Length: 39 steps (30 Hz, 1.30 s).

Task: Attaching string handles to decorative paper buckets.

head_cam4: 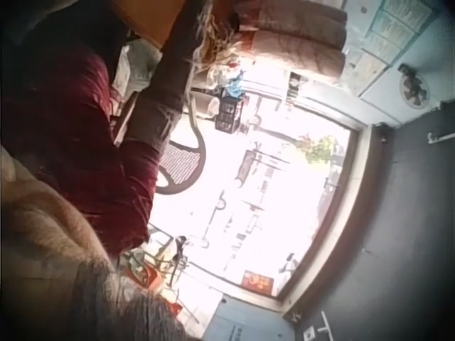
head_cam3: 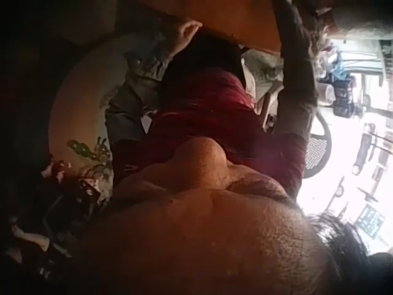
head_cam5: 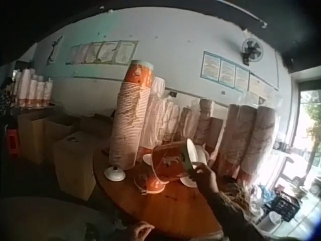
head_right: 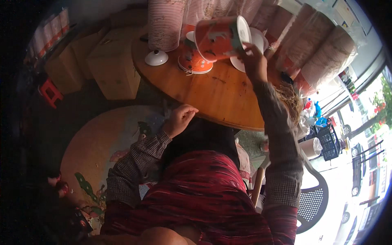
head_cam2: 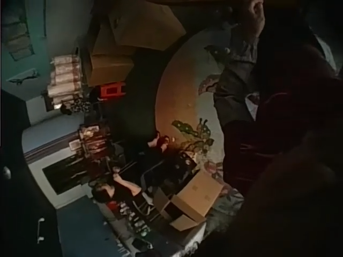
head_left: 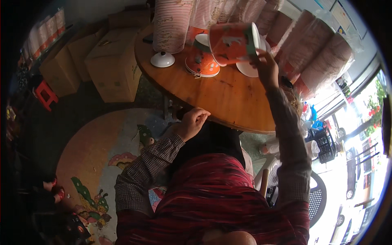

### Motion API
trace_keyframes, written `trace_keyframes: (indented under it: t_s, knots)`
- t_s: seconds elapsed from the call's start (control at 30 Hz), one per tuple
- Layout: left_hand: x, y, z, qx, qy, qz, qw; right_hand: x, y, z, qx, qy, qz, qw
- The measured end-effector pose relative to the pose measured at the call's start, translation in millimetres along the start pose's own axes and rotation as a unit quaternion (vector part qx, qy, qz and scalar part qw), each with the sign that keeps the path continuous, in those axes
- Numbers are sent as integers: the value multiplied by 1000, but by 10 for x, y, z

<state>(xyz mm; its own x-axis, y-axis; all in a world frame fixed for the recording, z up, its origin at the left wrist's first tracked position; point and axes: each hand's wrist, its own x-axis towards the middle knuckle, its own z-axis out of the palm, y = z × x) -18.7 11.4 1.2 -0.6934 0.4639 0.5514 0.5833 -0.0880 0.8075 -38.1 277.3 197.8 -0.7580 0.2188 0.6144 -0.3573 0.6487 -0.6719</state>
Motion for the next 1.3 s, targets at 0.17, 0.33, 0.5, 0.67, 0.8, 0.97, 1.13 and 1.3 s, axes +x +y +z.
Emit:
trace_keyframes:
  t_s: [0.17, 0.33, 0.5, 0.67, 0.8, 0.97, 1.13, 1.3]
  knots:
    - [-22, 97, -17, -29, -18, -9, 999, 809, 83, 314, -251, -105, -220, 937]
    - [-144, -101, 34, 18, -70, 19, 997, 1109, -1, 569, -270, -265, -100, 920]
    - [-185, -169, 133, 25, -128, 17, 991, 1323, 88, 606, -296, -290, -177, 893]
    - [-252, -184, 128, 36, -154, 2, 987, 1294, 125, 809, -296, -310, -145, 892]
    - [-223, -192, 160, 40, -167, -1, 985, 1292, 409, 783, -269, -297, -160, 902]
    - [-271, -222, 160, 49, -179, -9, 983, 1248, 410, 864, -260, -303, -126, 908]
    - [-247, -199, 183, 47, -201, -17, 978, 1220, 491, 816, -268, -292, -148, 906]
    - [-295, -225, 156, 55, -205, -28, 977, 1153, 386, 898, -274, -293, -141, 905]
